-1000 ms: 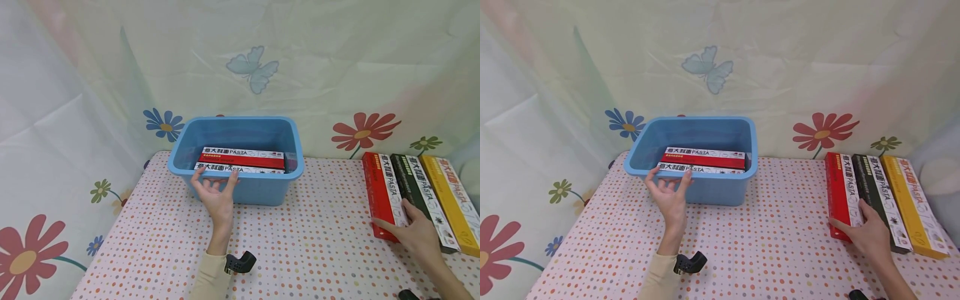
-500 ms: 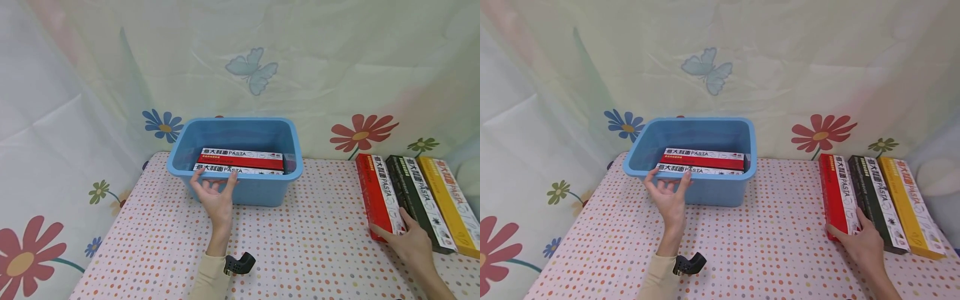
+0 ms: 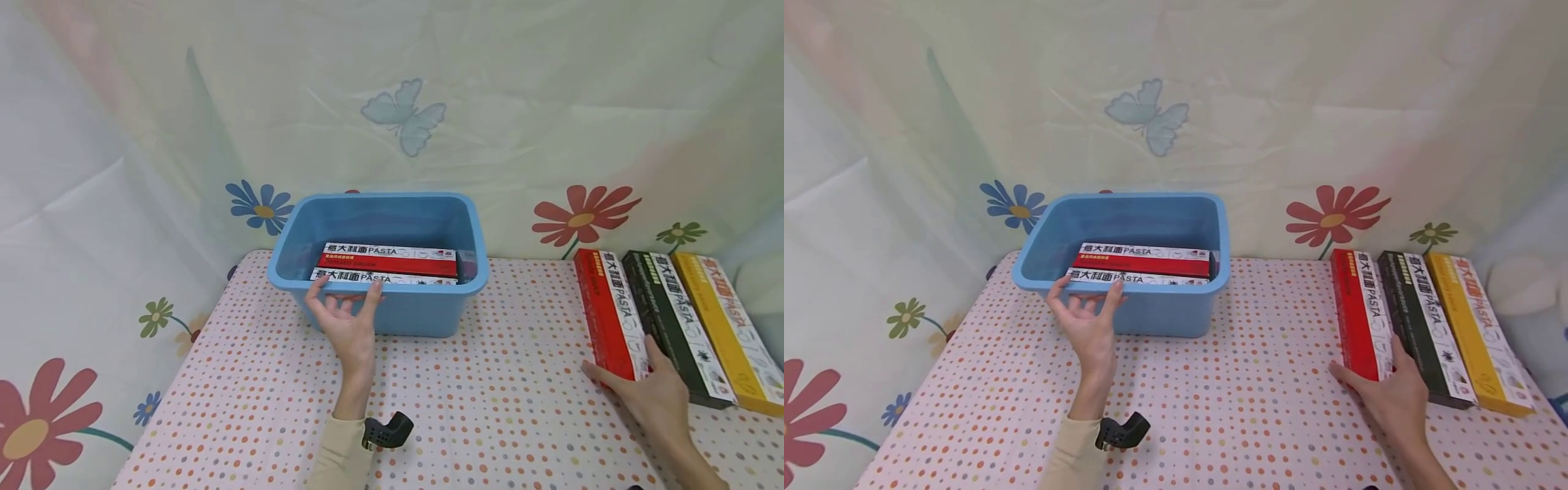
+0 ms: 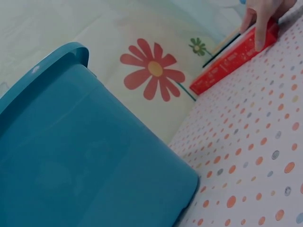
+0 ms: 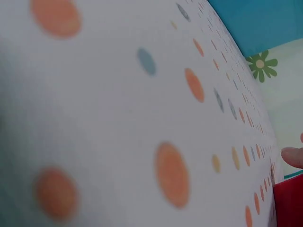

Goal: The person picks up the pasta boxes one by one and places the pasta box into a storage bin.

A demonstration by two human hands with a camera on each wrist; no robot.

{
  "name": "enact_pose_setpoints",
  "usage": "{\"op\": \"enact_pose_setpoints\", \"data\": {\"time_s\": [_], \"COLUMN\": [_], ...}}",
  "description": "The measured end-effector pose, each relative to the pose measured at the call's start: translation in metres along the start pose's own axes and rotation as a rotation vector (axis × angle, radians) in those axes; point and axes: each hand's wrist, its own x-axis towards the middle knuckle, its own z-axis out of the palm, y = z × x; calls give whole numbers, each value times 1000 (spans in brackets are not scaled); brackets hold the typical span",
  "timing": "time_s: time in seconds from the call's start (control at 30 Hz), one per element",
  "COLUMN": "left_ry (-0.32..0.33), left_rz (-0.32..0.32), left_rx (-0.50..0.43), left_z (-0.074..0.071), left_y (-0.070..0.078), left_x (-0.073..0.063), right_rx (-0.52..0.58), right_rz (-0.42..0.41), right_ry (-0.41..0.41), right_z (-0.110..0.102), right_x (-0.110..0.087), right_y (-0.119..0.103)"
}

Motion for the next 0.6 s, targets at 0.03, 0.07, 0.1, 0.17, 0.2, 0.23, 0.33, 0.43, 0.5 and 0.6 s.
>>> {"op": "enact_pose_setpoints", "data": {"time_s": [0.03, 0.07, 0.1, 0.17, 0.2, 0.23, 0.33, 0.43, 0.5, 0.6], "left_ry": [-1, -1, -1, -1, -2, -3, -5, -7, -5, -4], "left_rz": [4, 7, 9, 12, 13, 13, 14, 14, 14, 10], "left_rx": [-1, -2, -4, -5, -5, -4, 0, 2, 2, 6], "left_z": [0, 0, 0, -1, -1, 0, 0, 0, 0, 0], "left_y": [0, 0, 0, 0, 0, 0, 0, 0, 0, 0], "left_x": [0, 0, 1, 1, 1, 1, 0, 1, 1, 1], "right_rx": [8, 18, 27, 41, 48, 55, 75, 97, 116, 130], "right_rz": [-8, -14, -18, -23, -25, -24, -11, 1, 11, 2], "right_ry": [9, 15, 21, 36, 45, 49, 57, 45, 26, 4], "right_z": [1, 1, 2, 2, 2, 2, 1, -1, -2, -6], "right_x": [0, 0, 1, 1, 1, 1, 1, 0, -1, -4], "right_y": [0, 0, 0, 0, 0, -1, -1, -1, -1, -4]}}
